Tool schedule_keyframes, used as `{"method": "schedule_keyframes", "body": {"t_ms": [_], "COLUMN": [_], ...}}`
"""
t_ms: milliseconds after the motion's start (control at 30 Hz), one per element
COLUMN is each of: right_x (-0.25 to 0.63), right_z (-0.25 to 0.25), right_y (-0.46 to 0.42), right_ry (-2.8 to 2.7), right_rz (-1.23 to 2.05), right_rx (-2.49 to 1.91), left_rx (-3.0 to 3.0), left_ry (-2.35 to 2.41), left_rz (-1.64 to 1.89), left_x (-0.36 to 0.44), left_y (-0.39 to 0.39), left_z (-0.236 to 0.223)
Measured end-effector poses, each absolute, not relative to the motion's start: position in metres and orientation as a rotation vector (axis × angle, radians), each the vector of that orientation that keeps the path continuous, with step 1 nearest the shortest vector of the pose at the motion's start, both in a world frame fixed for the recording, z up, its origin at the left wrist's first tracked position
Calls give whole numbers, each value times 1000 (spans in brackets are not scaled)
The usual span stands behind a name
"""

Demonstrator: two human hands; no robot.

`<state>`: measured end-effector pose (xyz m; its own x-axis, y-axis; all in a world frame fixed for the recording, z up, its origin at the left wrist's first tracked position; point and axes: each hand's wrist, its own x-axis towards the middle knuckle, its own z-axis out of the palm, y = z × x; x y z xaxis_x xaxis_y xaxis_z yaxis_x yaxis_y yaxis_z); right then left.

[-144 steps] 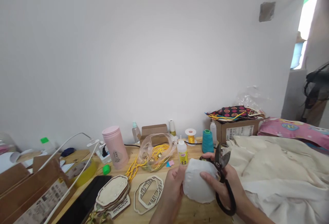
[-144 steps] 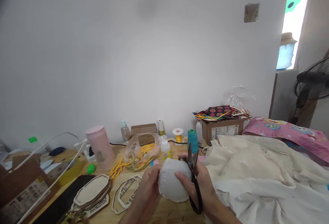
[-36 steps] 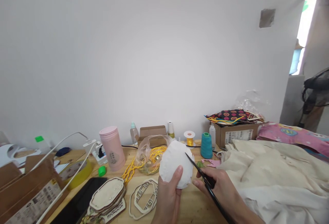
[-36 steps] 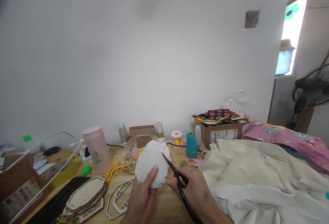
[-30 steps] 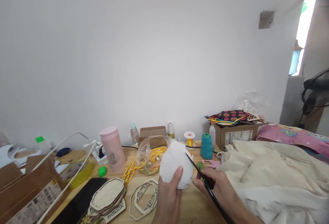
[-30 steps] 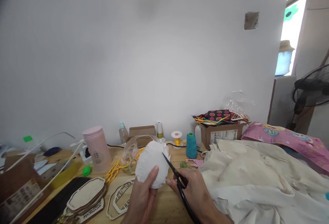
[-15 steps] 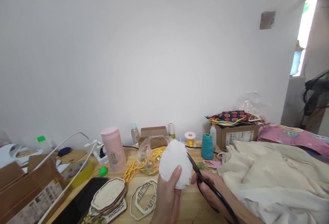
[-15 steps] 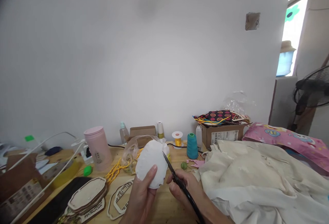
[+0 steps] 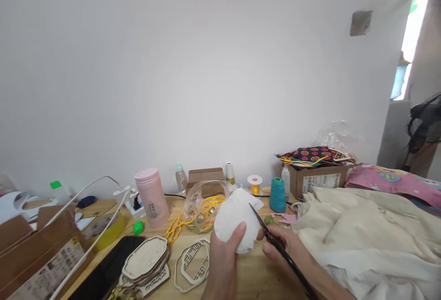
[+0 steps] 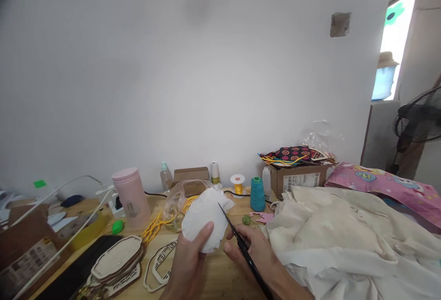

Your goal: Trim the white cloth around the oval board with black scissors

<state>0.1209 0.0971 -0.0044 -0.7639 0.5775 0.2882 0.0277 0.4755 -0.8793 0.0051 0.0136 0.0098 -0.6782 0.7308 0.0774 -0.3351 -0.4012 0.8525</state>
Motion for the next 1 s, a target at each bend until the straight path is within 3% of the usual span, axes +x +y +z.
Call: {"method": "schedule_keyframes", "body": {"t_ms": [667,1000], "right_x": [125,125], "right_z": [0,7], "right_y": [105,97], "right_ry": [-2241,-2145], "right_rz": [715,1347], "right_rx": [-713,-426], "left_rx": [617,523], "left_ry": [1194,1096], "left_rz": [2040,2134], "left_x": [6,-5], "left_y": [15,13], "left_z": [4,18]}}
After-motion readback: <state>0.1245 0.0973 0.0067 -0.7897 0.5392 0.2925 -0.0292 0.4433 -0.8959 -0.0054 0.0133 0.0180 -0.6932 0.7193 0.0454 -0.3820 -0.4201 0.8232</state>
